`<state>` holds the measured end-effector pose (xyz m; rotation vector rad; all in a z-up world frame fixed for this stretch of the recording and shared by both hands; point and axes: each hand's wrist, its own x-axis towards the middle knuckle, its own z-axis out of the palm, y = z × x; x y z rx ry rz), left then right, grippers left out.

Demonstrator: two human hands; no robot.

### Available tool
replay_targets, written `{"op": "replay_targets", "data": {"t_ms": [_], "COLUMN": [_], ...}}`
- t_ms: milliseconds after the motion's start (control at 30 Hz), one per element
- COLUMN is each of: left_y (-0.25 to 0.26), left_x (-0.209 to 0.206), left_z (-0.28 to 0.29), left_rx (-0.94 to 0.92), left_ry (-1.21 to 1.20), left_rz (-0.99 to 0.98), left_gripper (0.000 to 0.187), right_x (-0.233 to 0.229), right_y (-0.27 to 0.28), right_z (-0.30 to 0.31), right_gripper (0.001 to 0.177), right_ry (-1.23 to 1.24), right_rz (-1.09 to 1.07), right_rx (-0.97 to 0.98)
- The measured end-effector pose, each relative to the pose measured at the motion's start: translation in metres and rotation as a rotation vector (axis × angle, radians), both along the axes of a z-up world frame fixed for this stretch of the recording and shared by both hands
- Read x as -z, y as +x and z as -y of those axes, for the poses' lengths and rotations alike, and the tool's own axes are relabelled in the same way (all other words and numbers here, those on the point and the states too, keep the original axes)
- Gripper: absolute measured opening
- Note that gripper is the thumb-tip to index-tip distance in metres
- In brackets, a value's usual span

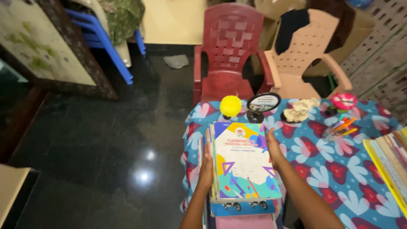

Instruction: The person organizes stationery items on a table, placing pens and pencils into a glass jar and arranging books and a phone. They also move a chair and wipe it with a cloth.

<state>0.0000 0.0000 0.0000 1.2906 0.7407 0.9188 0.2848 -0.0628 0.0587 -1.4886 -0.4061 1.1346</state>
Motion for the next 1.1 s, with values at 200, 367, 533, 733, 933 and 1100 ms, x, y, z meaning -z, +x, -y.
{"op": "replay_targets", "data": {"t_ms": [200, 367, 533, 733, 933, 1100], "left_y": [-0.003, -0.005, 0.004, 0.037, 0.044, 0.028], "left_x": [-0.004, -0.024, -0.050, -0.064, -0.059, -0.051], "left_z": [-0.005, 0.001, -0.028, -0.053, -0.053, -0.061], "left_rx": [0.075, 0.078, -0.009, 0.023, -0.005, -0.004], "left_ry": [-0.033, -0.069, -0.272, -0.065, 0.032, -0.186], "left_rz": [-0.024, -0.061, 0.144, -0.151, -0.209, -0.069], "left_gripper": [0.088, 0.086, 0.084, 0.077, 0.077, 0.079], "right_x": [-0.031, -0.058, -0.042, 0.032, 0.069, 0.044], "right_y": [-0.027, -0.046, -0.032, 0.014, 0.036, 0.017], "right_z": [-0.021, -0.022, -0.010, 0.008, 0.009, 0.011], "right_gripper": [0.090, 0.078, 0.087, 0.092, 0.092, 0.077], "right_ry": [-0.108, -0.151, 0.125, 0.120, -0.025, -0.049], "right_rz": [0.000, 0.030, 0.308, 0.244, 0.147, 0.045], "right_rx": [-0.034, -0.065, -0.092, -0.083, 0.034, 0.094]}}
